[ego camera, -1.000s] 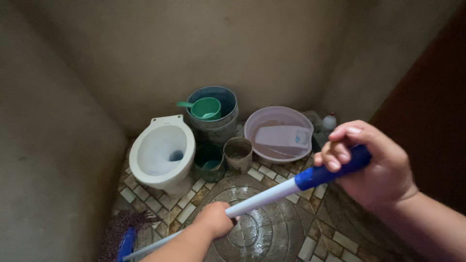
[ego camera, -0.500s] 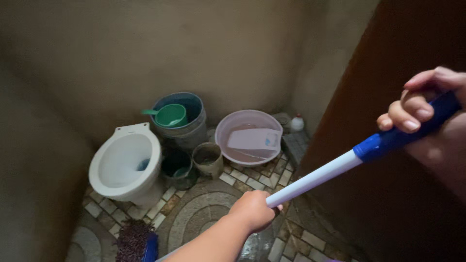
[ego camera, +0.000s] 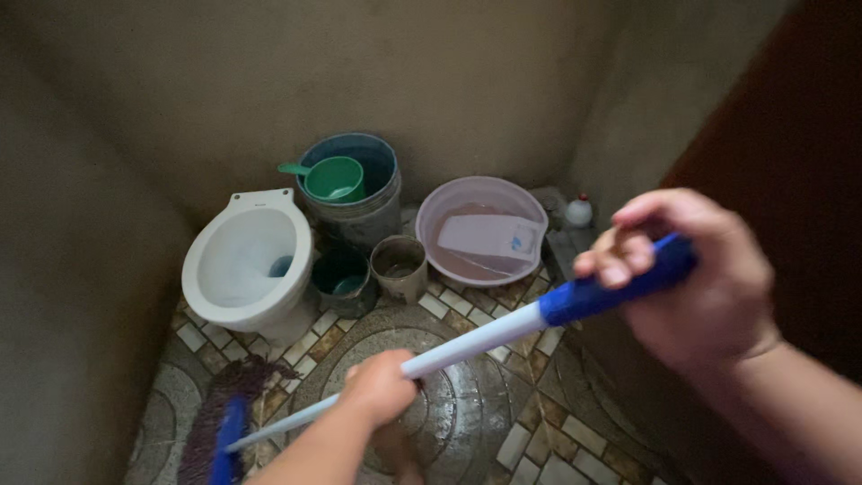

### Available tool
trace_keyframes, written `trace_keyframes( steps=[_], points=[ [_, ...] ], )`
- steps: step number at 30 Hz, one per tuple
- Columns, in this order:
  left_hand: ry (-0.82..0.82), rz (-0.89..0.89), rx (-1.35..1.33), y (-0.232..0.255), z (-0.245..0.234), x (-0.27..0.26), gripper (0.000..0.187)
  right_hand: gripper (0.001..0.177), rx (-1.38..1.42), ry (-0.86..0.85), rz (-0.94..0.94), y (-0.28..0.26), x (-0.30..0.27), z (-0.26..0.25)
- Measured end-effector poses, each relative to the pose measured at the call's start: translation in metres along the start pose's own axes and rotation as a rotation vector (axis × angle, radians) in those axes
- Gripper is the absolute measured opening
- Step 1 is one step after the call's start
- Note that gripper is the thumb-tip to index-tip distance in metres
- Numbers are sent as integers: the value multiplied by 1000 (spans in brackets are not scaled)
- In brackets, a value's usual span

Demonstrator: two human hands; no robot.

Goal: The person assembles a mop by inserting a white shaft into a blue handle and twisting to lock it. They then attach the mop head to the assembled shaft and test the connection by moving the mop on the floor.

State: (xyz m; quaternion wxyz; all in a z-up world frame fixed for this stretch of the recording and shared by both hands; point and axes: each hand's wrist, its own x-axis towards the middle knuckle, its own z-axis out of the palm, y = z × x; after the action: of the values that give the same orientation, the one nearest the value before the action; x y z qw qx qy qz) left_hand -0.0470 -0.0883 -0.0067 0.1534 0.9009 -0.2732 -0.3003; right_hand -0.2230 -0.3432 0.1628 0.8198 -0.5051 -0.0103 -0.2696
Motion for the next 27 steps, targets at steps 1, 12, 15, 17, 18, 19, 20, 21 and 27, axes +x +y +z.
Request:
trace_keyframes(
  steps=[1,12,15,17,18,19,20,21,27],
  points=[
    [-5,-22,15,-16,-2,5,24,33,28,4,39,12,4,8],
    [35,-213,-28,-107,-66,44,26,22,44,-54,148,94,108,81],
    [33,-194,-99,-114,-83,56,36,22,42,-77,179,92,131,81],
    [7,-168,-108,-110,-80,60,44,22,36,-113,211,85,141,80],
    [24,-175,-121,-108,-79,64,43,22,43,-119,213,83,145,78],
    [41,-182,-134,-103,-77,68,43,22,50,-126,214,81,149,76],
    [61,-191,-138,-101,-77,71,43,22,50,-112,219,81,154,74],
    [62,-177,-163,-97,-78,75,41,23,50,-97,223,79,159,72],
    [117,-104,-195,-59,-95,92,36,28,-30,-144,190,60,208,44]
  ],
)
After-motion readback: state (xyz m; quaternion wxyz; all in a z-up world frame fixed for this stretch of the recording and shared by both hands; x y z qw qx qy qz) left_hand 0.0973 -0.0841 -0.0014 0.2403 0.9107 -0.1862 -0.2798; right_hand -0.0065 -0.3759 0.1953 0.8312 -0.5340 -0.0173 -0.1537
